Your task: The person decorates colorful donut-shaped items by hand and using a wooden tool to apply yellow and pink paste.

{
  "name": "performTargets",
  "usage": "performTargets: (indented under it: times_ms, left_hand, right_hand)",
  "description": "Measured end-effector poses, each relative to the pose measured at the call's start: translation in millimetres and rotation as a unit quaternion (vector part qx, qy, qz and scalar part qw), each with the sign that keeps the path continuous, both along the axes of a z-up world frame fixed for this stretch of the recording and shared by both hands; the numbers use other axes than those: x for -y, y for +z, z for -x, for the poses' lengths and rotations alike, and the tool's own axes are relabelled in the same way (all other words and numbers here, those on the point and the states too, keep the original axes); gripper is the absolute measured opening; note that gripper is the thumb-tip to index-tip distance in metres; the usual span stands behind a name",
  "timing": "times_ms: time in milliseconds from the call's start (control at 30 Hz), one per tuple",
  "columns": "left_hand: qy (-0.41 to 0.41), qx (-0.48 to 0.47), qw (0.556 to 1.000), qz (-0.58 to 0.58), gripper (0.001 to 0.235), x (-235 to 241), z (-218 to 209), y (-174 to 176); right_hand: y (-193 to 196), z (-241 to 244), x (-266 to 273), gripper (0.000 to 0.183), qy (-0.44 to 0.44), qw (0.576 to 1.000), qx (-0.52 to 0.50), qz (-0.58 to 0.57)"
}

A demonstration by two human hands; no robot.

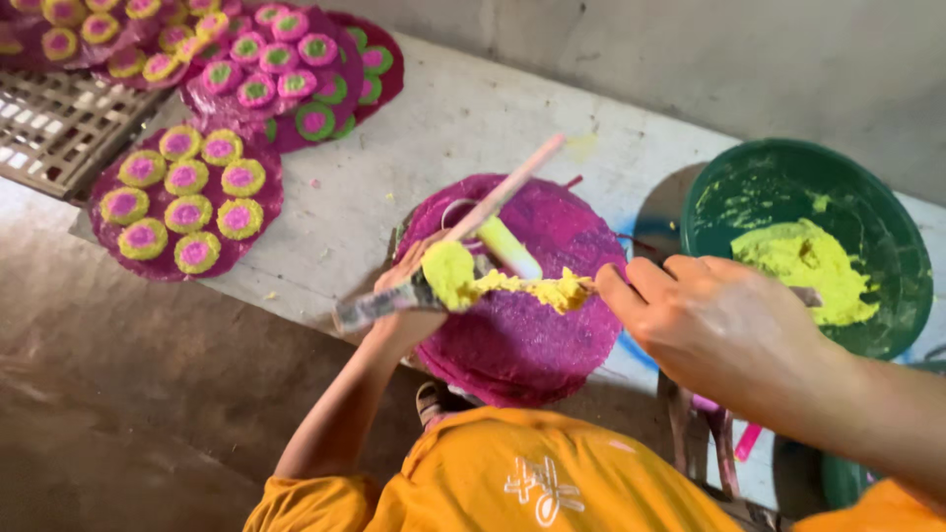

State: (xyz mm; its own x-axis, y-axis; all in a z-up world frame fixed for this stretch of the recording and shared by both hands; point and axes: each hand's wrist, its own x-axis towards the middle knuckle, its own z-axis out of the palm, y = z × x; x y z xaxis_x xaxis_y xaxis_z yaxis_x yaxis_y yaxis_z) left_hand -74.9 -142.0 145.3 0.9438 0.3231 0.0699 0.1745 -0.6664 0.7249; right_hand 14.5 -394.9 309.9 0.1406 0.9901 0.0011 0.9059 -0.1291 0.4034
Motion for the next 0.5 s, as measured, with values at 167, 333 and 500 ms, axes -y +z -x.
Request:
performTargets:
  times_ms: [167, 333, 500]
  left_hand:
    - [-0.065, 0.039, 0.991, -0.111, 0.063, 5.6, -7.7, -7.4]
    - [-0.072, 0.059, 0.973, -0.209, 0.061, 12.2, -12.5, -37.3]
    - [0.083, 0.136, 0.987, 0.008, 0.056, -23.8, -4.7, -28.7]
  right_hand:
    - [-31.4, 4.2, -49.6, 0.014, 0.051, 0.998, 0.04, 0.0]
    - [-85.3, 11.1, -55.6, 0.019, 0.082, 0.994, 0.075, -0.019]
    - [-36.9, -7.6, 6.7, 0.026, -0.061, 0.991, -0.106, -0.045]
